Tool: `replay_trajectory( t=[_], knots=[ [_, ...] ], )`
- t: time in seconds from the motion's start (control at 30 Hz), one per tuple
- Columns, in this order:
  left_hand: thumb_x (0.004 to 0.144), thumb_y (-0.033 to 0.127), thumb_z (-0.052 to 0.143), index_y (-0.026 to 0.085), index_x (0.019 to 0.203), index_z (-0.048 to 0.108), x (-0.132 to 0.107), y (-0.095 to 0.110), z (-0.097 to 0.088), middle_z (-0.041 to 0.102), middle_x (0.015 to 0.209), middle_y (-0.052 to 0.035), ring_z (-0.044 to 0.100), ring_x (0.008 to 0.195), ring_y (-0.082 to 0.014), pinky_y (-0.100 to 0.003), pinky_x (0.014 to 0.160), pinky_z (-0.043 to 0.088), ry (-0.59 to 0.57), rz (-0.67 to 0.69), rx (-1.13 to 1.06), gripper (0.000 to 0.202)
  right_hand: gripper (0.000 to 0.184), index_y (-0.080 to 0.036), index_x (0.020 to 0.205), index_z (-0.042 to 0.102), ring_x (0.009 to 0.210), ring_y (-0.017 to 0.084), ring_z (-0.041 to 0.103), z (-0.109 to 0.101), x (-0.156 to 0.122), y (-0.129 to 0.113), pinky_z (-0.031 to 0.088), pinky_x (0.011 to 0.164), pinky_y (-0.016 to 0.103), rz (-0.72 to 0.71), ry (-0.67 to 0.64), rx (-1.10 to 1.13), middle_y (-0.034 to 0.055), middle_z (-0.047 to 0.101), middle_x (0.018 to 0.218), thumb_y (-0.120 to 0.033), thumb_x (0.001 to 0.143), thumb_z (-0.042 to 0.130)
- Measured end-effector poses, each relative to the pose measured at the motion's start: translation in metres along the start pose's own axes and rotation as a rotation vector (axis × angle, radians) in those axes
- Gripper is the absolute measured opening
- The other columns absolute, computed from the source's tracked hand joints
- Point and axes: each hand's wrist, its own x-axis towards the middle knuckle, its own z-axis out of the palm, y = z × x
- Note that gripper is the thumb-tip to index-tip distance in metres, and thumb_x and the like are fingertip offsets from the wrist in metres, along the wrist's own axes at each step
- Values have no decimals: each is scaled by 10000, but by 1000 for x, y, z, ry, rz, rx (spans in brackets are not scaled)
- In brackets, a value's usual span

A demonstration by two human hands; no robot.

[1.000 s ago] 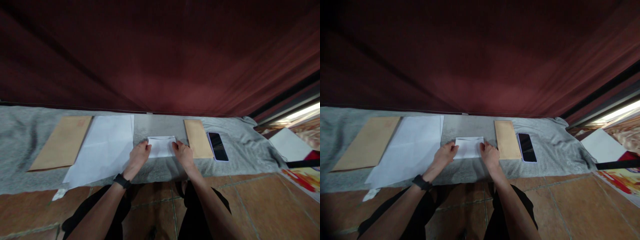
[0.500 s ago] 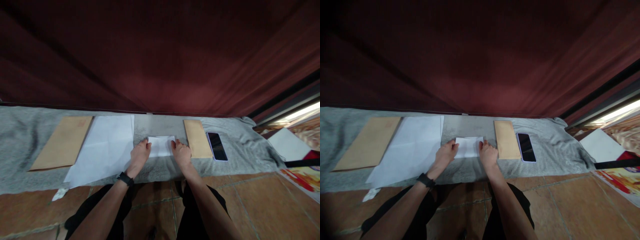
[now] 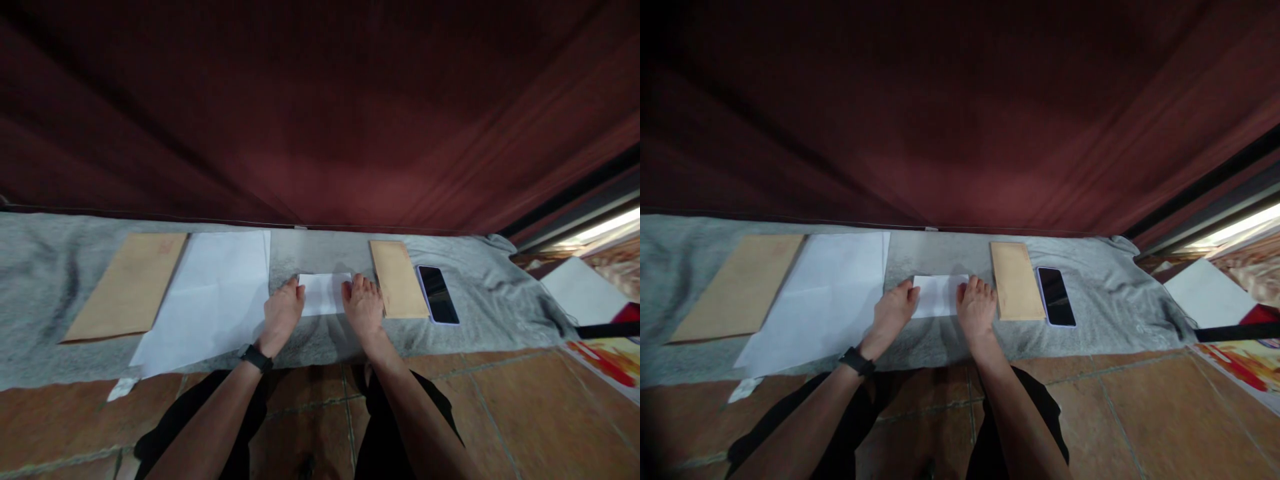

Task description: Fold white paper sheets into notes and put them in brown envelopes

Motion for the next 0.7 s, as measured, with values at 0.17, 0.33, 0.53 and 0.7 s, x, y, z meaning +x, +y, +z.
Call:
replay_trajectory(
  t=[0.17,0.33,0.53,0.7],
  knots=[
    [1012,369,371,202,1189,631,-1,-1,0,756,981,-121,727,940,-268,-333,767,533,15,20,2,357,357,-146,1263,595,1190,280,550,3,-5,-9,419,1017,419,-229,14,209,162,635,1263,-347,1029,416],
    [1015,359,354,191,1192,624,-3,0,0,756,988,-127,728,941,-267,-330,758,535,28,37,13,364,499,-140,1503,411,1451,225,353,22,-19,-20,307,1180,416,-398,-46,328,116,435,1554,-349,1064,299],
    [1026,353,317,185,1192,621,-5,4,-4,757,991,-131,732,928,-266,-342,766,548,29,11,35,385,527,-146,1540,360,1494,235,291,33,-27,-22,221,1233,454,-448,-54,256,92,346,1605,-372,1067,306],
    [1026,342,309,183,1240,602,-6,5,-3,759,986,-129,737,919,-264,-346,750,558,50,29,56,396,514,-189,1539,370,1493,261,295,35,-30,-23,231,1222,485,-412,-38,211,79,333,1607,-378,1064,326]
  ],
)
